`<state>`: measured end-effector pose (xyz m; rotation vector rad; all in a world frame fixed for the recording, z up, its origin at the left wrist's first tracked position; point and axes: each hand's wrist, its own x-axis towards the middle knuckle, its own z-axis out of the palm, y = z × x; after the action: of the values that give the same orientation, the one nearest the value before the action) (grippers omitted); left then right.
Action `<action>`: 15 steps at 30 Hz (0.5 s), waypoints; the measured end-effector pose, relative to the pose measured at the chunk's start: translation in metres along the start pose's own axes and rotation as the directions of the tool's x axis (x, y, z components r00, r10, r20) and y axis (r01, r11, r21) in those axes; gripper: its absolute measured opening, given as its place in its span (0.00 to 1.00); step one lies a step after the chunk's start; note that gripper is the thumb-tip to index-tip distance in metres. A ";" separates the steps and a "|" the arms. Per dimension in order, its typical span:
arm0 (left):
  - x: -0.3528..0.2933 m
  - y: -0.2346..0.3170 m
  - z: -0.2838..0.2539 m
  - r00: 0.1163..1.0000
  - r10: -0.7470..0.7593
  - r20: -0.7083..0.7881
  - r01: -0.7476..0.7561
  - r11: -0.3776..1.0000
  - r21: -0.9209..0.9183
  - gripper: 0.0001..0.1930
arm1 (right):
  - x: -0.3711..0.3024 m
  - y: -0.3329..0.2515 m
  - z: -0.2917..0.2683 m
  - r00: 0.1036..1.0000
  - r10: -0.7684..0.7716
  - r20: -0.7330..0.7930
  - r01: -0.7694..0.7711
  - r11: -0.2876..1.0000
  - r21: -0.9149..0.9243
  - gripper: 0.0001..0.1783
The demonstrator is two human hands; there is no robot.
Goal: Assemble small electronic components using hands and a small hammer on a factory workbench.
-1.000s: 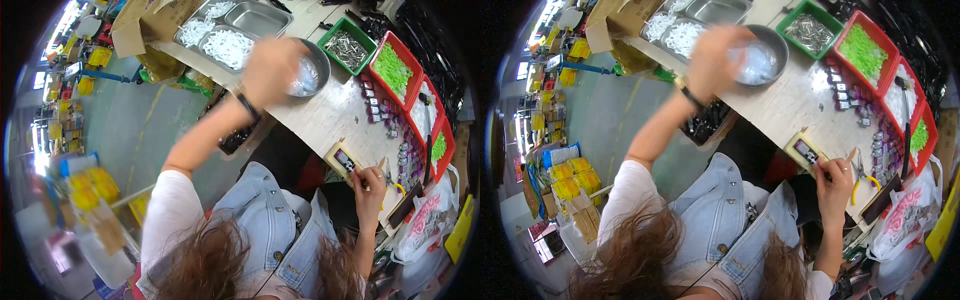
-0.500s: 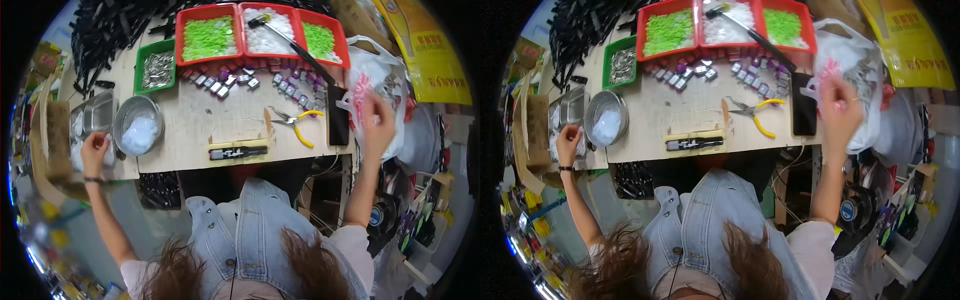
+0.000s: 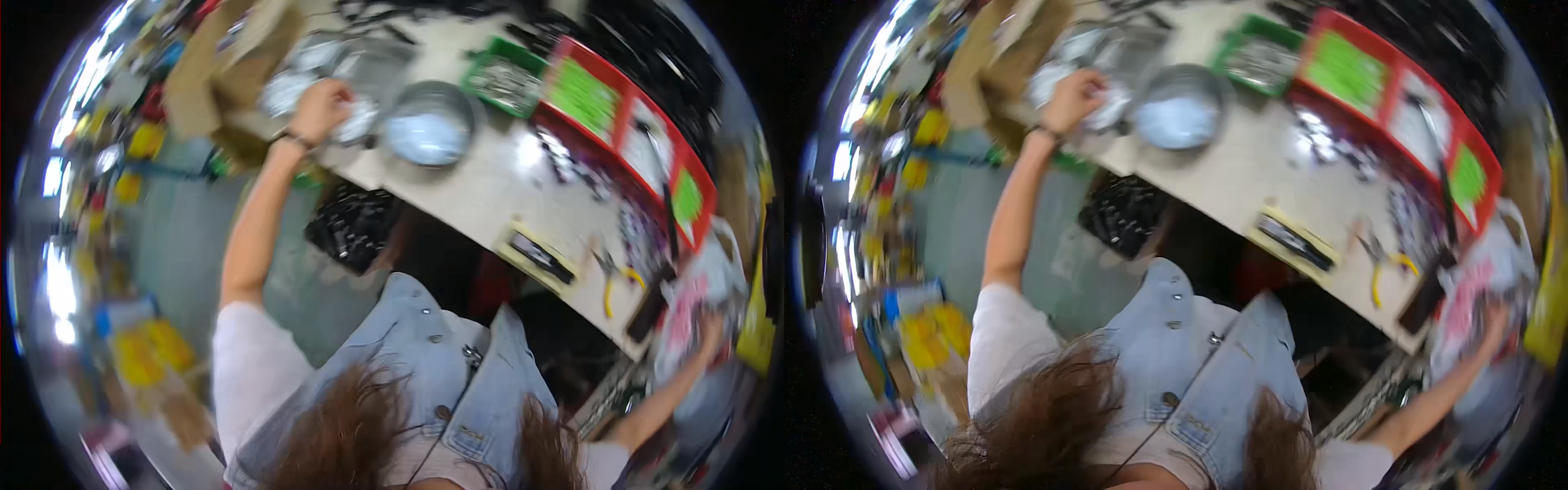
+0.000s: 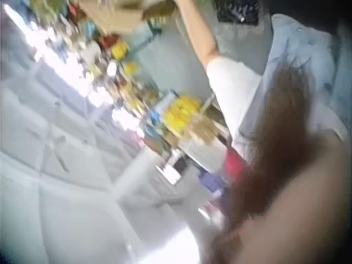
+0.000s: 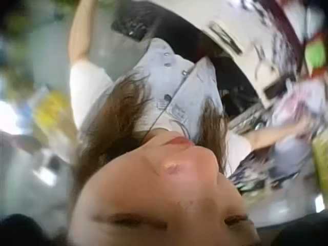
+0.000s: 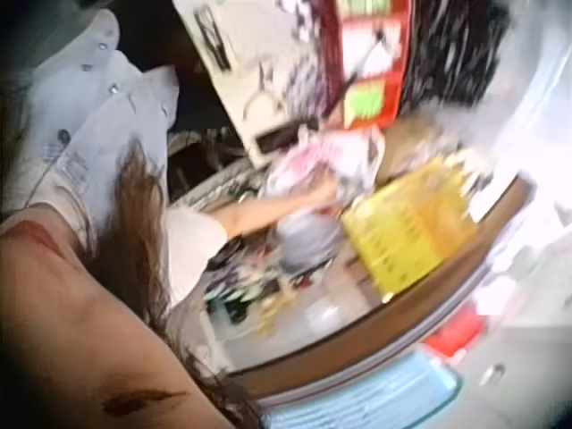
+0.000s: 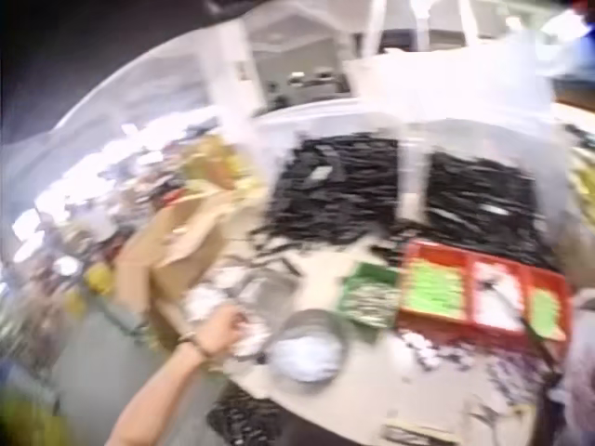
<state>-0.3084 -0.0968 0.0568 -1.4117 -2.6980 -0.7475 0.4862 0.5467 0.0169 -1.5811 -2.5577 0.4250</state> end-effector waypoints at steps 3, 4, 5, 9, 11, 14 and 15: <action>-0.013 -0.007 -0.003 0.984 -0.149 -0.097 0.132 0.978 -0.160 0.07 | 0.009 0.054 -0.045 0.992 0.078 -0.104 -0.092 0.986 -0.137 0.22; -0.024 0.002 -0.019 0.974 -0.174 -0.142 0.158 0.980 -0.117 0.08 | 0.016 0.016 -0.021 0.994 0.096 -0.043 -0.101 0.985 -0.137 0.22; -0.046 0.006 -0.030 0.951 -0.245 -0.187 0.218 0.963 -0.157 0.08 | 0.015 -0.070 -0.023 0.995 0.096 0.019 -0.091 0.981 -0.174 0.22; -0.051 0.025 -0.030 0.904 -0.341 -0.259 0.180 0.851 -0.493 0.11 | -0.049 -0.156 -0.030 0.948 0.041 -0.316 -0.035 0.999 0.026 0.22; -0.054 0.065 -0.031 0.921 -0.359 -0.154 0.185 0.750 -0.635 0.11 | -0.085 -0.219 -0.025 0.929 0.041 -0.369 0.089 0.941 0.328 0.21; -0.058 0.112 -0.003 0.992 -0.053 -0.110 0.005 0.920 -0.391 0.07 | -0.117 -0.308 -0.008 0.930 0.000 -0.368 0.202 0.835 0.511 0.20; -0.052 0.116 0.011 0.975 0.093 -0.200 -0.143 0.958 -0.250 0.06 | -0.127 -0.334 -0.002 0.931 -0.018 -0.364 0.224 0.815 0.534 0.20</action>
<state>-0.1852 -0.0763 0.0835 -1.4517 -2.4198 -1.1981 0.2569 0.2939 0.1233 -1.1388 -1.9883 0.7398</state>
